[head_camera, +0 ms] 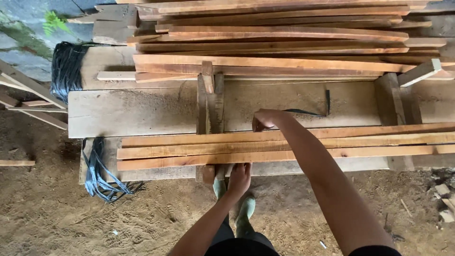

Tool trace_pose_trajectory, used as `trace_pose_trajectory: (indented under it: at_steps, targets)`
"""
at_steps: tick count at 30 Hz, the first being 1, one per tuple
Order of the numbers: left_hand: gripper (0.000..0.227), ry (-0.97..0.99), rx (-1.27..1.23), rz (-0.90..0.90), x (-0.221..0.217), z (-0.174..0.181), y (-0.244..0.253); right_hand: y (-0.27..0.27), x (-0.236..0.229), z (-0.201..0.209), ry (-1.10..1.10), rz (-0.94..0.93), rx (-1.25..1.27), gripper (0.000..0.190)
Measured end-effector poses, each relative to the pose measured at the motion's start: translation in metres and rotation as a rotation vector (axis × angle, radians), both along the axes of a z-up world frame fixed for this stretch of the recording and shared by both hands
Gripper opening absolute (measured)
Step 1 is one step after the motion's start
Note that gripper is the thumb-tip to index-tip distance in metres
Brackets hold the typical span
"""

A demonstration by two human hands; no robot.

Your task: Organizing thin wooden slats on a workbench and securing them into bundles using rubber straps.

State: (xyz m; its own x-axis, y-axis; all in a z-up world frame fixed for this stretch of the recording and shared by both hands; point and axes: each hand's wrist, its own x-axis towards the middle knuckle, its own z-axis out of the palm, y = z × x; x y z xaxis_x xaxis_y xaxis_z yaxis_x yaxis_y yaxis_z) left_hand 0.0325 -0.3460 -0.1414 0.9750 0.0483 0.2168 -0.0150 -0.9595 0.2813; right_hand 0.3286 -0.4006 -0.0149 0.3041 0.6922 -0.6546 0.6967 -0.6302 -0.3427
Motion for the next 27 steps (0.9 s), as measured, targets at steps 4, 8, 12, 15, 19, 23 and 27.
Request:
trace_pose_trajectory:
  at_steps: [4,8,12,15,19,23,27]
  targets:
    - [0.024,0.016,-0.151,-0.054,-0.002,0.04,0.004,0.005,-0.01,0.016,-0.018,-0.018,-0.039,0.03]
    - [0.033,0.268,-1.015,0.272,-0.001,0.075,0.002,-0.009,0.011,-0.05,-0.097,-0.016,-0.041,0.023]
    - [0.025,0.192,-1.055,0.337,-0.009,0.08,0.001,0.016,-0.033,0.041,-0.216,-0.014,0.054,0.029]
    - [0.028,0.34,-1.013,0.284,-0.022,0.084,0.008,-0.001,-0.014,0.01,-0.368,0.005,0.015,0.029]
    - [0.036,0.374,-1.168,0.211,-0.042,0.053,0.007,-0.021,-0.006,0.019,-0.542,0.046,0.051,0.037]
    - [0.036,0.303,-1.245,0.173,-0.049,0.092,0.018,-0.032,-0.038,0.06,-0.487,-0.184,0.35,0.042]
    - [0.035,0.064,-1.196,0.056,-0.046,0.181,0.023,-0.053,-0.108,0.088,-0.359,-0.519,0.501,0.033]
